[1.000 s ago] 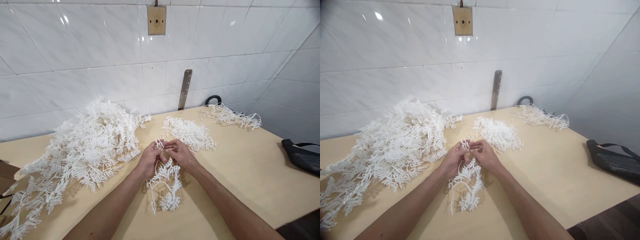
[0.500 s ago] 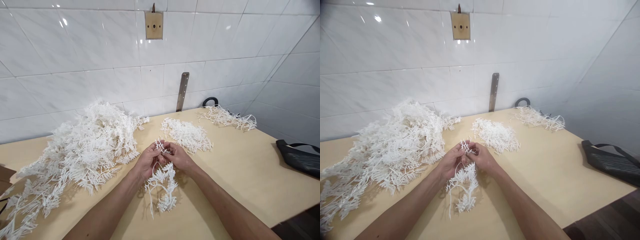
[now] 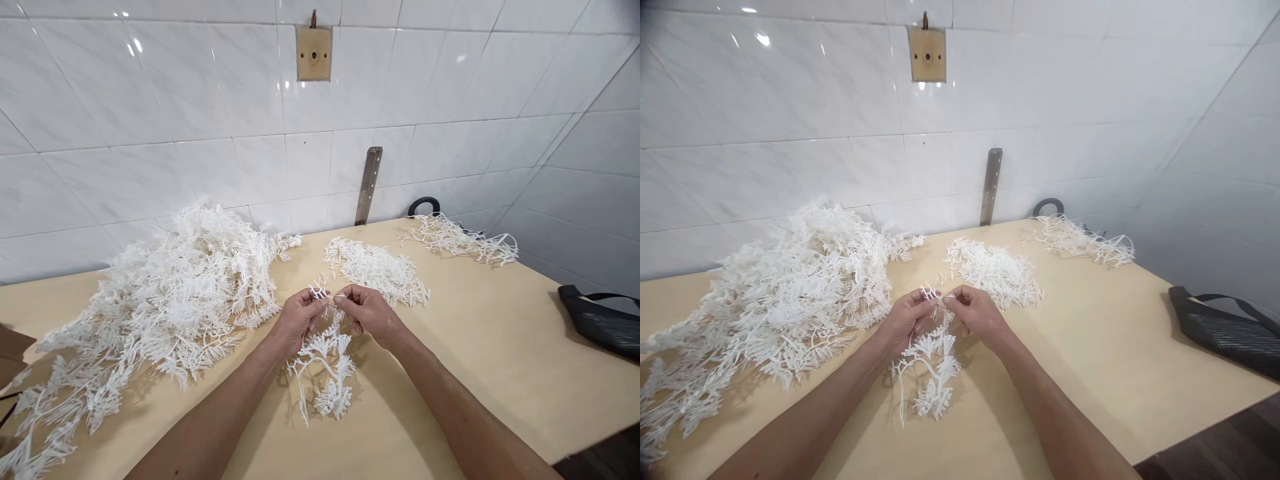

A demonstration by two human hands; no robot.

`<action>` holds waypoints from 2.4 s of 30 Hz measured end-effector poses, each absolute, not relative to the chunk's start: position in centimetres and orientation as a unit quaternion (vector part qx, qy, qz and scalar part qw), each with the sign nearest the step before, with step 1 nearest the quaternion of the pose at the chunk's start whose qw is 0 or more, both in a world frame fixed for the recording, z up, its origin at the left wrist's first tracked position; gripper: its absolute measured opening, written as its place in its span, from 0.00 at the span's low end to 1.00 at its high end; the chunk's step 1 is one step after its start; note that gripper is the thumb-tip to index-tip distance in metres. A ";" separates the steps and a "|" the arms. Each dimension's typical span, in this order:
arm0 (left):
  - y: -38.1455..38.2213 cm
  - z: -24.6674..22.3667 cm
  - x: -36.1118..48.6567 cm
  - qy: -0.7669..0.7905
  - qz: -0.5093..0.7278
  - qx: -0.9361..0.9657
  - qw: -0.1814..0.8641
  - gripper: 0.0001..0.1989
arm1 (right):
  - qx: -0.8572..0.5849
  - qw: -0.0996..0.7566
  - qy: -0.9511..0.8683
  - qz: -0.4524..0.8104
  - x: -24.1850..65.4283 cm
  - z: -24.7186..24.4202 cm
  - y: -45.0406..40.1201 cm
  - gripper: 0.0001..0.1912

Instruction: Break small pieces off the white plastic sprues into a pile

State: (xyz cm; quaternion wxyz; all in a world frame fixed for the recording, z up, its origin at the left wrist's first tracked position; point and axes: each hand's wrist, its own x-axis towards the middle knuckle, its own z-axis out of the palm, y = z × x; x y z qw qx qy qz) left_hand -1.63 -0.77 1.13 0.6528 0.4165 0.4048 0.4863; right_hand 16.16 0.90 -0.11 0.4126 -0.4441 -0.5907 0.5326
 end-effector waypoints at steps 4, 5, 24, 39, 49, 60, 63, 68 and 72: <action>-0.7 0.8 -1.5 0.438 0.473 0.432 0.631 0.22 | -0.427 0.422 -0.583 0.548 16.3 -0.3 1.0 0.20; -0.7 0.8 -1.5 0.447 0.471 0.433 0.625 0.23 | -0.430 0.421 -0.584 0.545 16.3 -0.4 1.1 0.20; -0.7 1.2 -1.4 0.492 0.503 0.365 0.610 0.23 | -0.449 0.430 -0.560 0.548 16.4 -0.2 1.2 0.22; -0.7 0.7 -1.2 0.479 0.518 0.363 0.609 0.26 | -0.435 0.403 -0.605 0.531 15.8 -1.3 1.1 0.21; -0.9 1.1 -1.3 0.467 0.502 0.384 0.618 0.24 | -0.438 0.355 -0.663 0.492 16.3 0.0 0.8 0.17; -0.9 1.1 -1.6 0.448 0.500 0.412 0.616 0.25 | -0.441 0.369 -0.664 0.477 17.5 0.8 1.1 0.20; -0.9 1.2 -1.6 0.450 0.488 0.433 0.610 0.24 | -0.436 0.387 -0.643 0.496 17.5 0.6 1.2 0.20; -0.8 1.2 -1.8 0.441 0.468 0.434 0.631 0.23 | -0.448 0.401 -0.615 0.510 17.0 -0.1 1.3 0.22; -0.9 1.2 -1.9 0.439 0.432 0.458 0.641 0.23 | -0.457 0.408 -0.608 0.504 16.8 -0.4 1.3 0.23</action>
